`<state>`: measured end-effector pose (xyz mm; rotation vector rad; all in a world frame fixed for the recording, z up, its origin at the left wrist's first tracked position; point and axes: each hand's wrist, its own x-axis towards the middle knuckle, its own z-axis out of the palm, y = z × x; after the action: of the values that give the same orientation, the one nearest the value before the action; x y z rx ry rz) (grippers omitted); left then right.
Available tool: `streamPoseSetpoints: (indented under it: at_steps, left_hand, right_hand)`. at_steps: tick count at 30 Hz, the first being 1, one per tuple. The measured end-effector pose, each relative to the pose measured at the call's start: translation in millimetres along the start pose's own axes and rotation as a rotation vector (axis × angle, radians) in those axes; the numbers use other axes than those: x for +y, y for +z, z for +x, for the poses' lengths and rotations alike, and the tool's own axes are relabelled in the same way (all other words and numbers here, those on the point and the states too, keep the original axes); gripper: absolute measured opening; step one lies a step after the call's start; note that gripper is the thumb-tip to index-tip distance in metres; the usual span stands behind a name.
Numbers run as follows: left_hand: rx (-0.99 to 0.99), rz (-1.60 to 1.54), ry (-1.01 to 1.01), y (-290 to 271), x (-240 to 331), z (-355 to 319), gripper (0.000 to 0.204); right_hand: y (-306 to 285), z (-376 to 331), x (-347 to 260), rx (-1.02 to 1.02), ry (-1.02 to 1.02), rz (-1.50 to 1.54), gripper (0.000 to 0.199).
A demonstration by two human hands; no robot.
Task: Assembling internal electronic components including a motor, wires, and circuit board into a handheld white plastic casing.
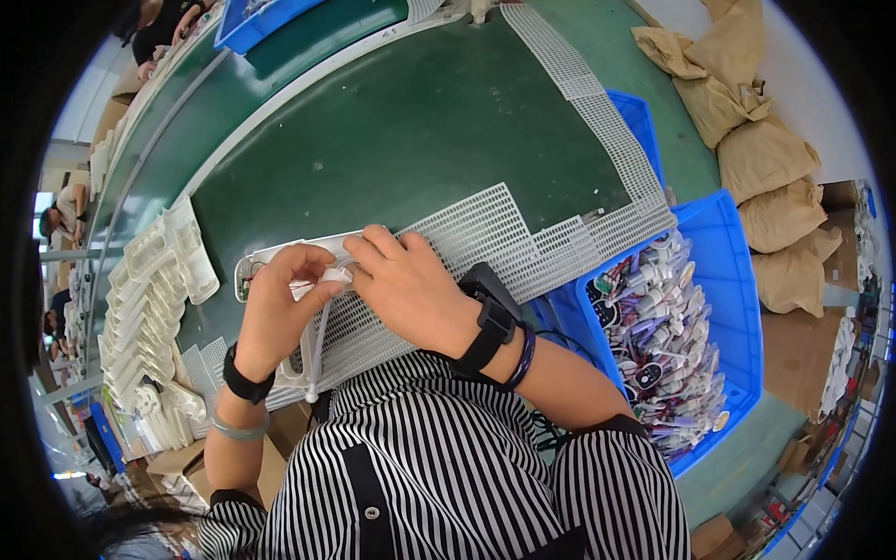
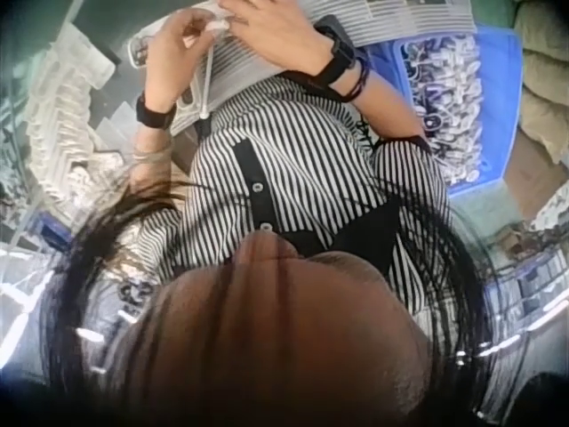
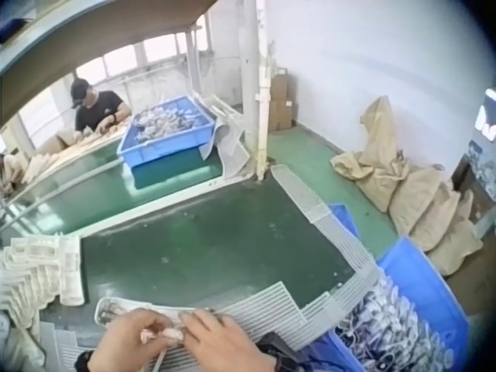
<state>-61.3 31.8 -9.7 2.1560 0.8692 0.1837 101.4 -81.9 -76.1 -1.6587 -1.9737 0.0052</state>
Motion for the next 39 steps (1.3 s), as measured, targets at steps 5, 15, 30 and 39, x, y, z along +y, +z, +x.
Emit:
streamPoseSetpoints:
  at_steps: [5, 15, 30, 39]
  left_hand:
    - [0.131, 0.247, 0.201, 16.1, -8.3, -14.0, 0.031]
    - [0.213, 0.55, 0.369, 28.9, -5.5, -13.4, 0.032]
    - [0.313, 0.43, 0.355, 32.3, -19.0, -11.7, 0.03]
    - [0.29, 0.333, 0.267, 6.4, -18.8, -33.5, 0.044]
  right_hand:
    - [2.7, 1.4, 0.7, 0.018, 0.034, 0.061, 0.018]
    - [2.5, 4.9, 2.9, -0.016, 0.056, 0.132, 0.018]
    - [-31.6, 12.9, 2.5, 0.02, 0.111, 0.171, 0.03]
    - [-36.3, 14.9, -6.5, -0.071, 0.172, 0.148, 0.031]
